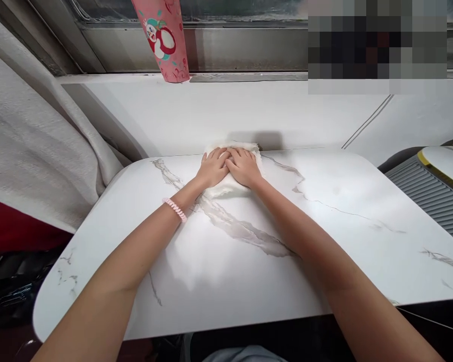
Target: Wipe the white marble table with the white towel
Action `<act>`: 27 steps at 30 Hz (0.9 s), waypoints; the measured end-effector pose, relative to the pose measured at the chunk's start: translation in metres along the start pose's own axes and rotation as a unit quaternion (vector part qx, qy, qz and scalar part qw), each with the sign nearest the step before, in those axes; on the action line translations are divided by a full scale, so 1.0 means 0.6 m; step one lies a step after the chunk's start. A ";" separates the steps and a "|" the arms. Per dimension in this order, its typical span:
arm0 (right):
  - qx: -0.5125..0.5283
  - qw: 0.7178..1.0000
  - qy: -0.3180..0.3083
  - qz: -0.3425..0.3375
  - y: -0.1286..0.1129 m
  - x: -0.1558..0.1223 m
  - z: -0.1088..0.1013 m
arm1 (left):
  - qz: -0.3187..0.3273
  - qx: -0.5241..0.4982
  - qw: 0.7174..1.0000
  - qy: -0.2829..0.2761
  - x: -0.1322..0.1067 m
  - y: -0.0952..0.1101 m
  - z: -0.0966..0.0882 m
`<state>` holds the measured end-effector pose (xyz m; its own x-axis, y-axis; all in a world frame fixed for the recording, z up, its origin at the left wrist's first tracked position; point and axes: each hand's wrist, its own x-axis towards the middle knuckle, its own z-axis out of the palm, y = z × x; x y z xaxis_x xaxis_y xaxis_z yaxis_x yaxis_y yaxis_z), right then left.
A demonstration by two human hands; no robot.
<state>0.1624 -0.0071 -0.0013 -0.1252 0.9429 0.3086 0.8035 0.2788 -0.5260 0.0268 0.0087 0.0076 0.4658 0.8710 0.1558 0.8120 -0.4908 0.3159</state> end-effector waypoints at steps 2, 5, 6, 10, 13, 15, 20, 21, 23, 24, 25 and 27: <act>-0.005 1.000 0.003 0.001 0.003 0.014 0.005 | 0.005 -0.005 1.000 0.007 0.015 -0.011 0.000; -0.015 1.000 0.008 0.002 0.005 0.030 0.009 | 0.012 -0.009 1.000 0.018 0.032 -0.026 0.001; -0.019 1.000 0.009 0.005 0.005 0.034 0.010 | 0.016 -0.011 1.000 0.020 0.036 -0.030 0.001; -0.033 0.999 0.007 0.016 0.003 0.038 0.011 | 0.032 -0.014 0.999 0.021 0.044 -0.041 0.001; -0.039 0.999 0.004 0.011 0.001 0.033 0.010 | 0.030 -0.009 0.999 0.019 0.041 -0.042 0.003; -0.039 0.999 0.002 0.008 -0.001 0.026 0.008 | 0.027 -0.002 0.999 0.017 0.034 -0.039 0.004; -0.045 0.999 -0.012 0.000 -0.023 -0.010 0.002 | 0.014 0.017 1.000 -0.003 -0.007 -0.022 -0.002; -0.050 0.999 -0.011 -0.005 -0.032 -0.022 0.002 | 0.009 0.022 1.000 -0.012 -0.023 -0.018 -0.005; -0.062 0.998 -0.005 -0.016 -0.053 -0.057 0.004 | 0.007 0.030 0.999 -0.034 -0.062 -0.012 -0.012; -0.068 0.997 -0.001 -0.022 -0.066 -0.078 0.006 | 0.012 0.034 0.998 -0.046 -0.087 -0.009 -0.016; -0.074 0.997 0.002 -0.026 -0.080 -0.101 0.007 | 0.020 0.037 0.998 -0.056 -0.114 -0.006 -0.020; -0.078 0.996 -0.007 -0.041 -0.108 -0.152 0.009 | 0.041 0.045 0.996 -0.066 -0.175 0.001 -0.028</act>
<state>0.1185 -0.1105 0.0006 -0.2018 0.9207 0.3342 0.8707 0.3249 -0.3693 -0.0278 -0.0828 0.0069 0.5689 0.8208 0.0507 0.7951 -0.5647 0.2211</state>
